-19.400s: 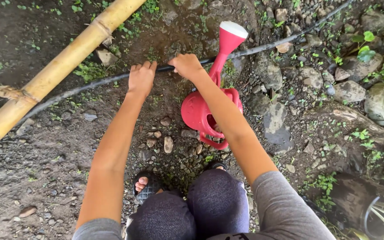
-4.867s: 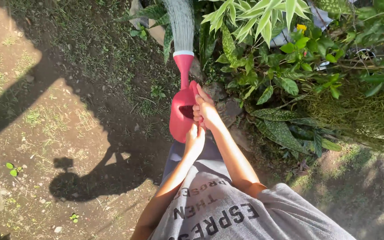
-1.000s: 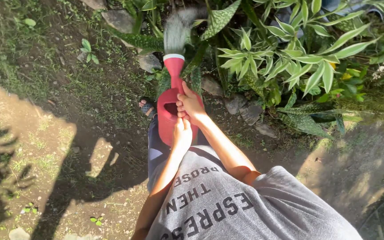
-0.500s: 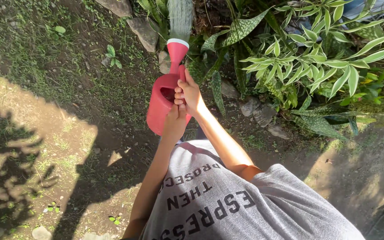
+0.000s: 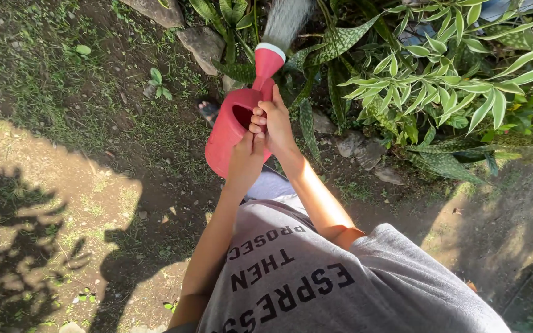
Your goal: Watering various garden plants using a plastic watering can filled from a ground hose.
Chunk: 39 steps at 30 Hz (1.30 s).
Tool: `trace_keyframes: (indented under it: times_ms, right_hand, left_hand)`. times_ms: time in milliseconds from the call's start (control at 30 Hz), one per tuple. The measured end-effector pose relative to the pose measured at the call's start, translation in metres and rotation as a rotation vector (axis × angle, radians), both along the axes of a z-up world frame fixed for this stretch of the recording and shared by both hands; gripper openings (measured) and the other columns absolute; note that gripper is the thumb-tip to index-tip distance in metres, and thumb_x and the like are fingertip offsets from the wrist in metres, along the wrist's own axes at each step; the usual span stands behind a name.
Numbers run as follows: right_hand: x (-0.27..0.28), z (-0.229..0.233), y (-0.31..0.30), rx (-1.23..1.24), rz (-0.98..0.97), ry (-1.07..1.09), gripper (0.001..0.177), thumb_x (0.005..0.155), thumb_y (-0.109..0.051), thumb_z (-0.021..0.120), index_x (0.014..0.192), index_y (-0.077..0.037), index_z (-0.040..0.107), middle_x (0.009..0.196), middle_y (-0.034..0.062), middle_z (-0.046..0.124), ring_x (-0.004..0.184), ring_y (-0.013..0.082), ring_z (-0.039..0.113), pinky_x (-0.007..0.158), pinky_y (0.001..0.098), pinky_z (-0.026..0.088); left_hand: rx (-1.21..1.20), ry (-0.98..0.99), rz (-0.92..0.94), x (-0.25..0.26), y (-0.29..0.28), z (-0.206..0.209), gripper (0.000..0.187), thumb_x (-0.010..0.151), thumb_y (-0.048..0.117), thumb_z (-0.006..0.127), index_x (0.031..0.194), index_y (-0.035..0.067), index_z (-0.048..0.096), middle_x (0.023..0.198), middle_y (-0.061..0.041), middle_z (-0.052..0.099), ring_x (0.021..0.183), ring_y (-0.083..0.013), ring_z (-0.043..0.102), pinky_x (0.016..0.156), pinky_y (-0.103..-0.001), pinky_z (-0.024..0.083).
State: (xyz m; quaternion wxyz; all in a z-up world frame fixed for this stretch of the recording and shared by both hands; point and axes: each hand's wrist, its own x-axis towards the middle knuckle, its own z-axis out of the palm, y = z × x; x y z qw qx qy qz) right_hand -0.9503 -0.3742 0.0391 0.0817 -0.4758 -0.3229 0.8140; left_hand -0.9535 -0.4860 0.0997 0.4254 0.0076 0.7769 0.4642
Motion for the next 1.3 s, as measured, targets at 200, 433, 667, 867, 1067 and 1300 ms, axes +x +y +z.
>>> trace_keyframes:
  times_ms: [200,433,667,867,1067,1300]
  right_hand:
    - [-0.050,0.004,-0.021,-0.081,-0.021,0.030,0.067,0.094,-0.009,0.044,0.151,-0.026,0.014,0.068,0.0042,0.037,0.049,0.0119,0.037,0.038,0.0237,0.030]
    - [-0.123,-0.012,-0.061,-0.151,0.111,-0.026,0.072,0.092,-0.007,0.039,0.152,-0.024,0.004,0.068,0.0006,0.031,0.049,0.0079,0.034,0.036,0.0202,0.028]
    - [-0.192,-0.025,-0.095,-0.196,0.214,-0.046,0.073,0.091,-0.007,0.039,0.153,-0.022,0.003,0.068,0.0022,0.033,0.049,0.0080,0.034,0.034,0.0205,0.029]
    - [-0.237,-0.039,-0.128,-0.233,0.275,-0.092,0.072,0.091,-0.007,0.038,0.153,-0.023,0.003,0.068,0.0005,0.033,0.047,0.0063,0.035,0.033,0.0189,0.031]
    - [-0.242,-0.063,-0.131,-0.296,0.195,-0.154,0.072,0.091,-0.008,0.039,0.152,-0.025,0.004,0.068,0.0004,0.034,0.047,0.0059,0.035,0.034,0.0183,0.031]
    - [-0.204,-0.089,-0.116,-0.351,-0.057,-0.315,0.067,0.093,-0.008,0.036,0.152,-0.023,0.009,0.072,0.0016,0.036,0.050,0.0056,0.038,0.039,0.0183,0.034]
  left_hand:
    - [0.078,0.026,0.074,-0.042,-0.019,-0.002,0.032,0.098,0.030,0.042,0.095,0.003,0.059,0.083,-0.026,0.065,0.091,-0.0445,0.063,0.072,-0.054,0.047]
    - [-0.052,0.004,0.077,-0.097,-0.053,-0.025,0.037,0.099,0.032,0.039,0.106,0.004,0.062,0.101,-0.025,0.066,0.103,-0.0415,0.061,0.088,-0.053,0.047]
    - [-0.098,0.007,0.180,-0.154,-0.083,-0.036,0.039,0.098,0.029,0.038,0.117,0.001,0.059,0.111,-0.026,0.064,0.110,-0.0412,0.057,0.095,-0.052,0.044]
    - [-0.173,-0.012,0.204,-0.194,-0.111,-0.046,0.039,0.099,0.029,0.038,0.121,0.003,0.059,0.116,-0.022,0.063,0.114,-0.0345,0.057,0.100,-0.047,0.043]
    - [-0.258,-0.062,0.104,-0.222,-0.110,-0.025,0.040,0.099,0.032,0.040,0.120,0.004,0.059,0.117,-0.021,0.062,0.116,-0.0356,0.055,0.099,-0.049,0.042]
    - [-0.420,-0.177,-0.209,-0.209,-0.105,-0.066,0.046,0.096,0.047,0.038,0.117,0.014,0.062,0.119,-0.014,0.064,0.116,-0.0320,0.056,0.098,-0.050,0.044]
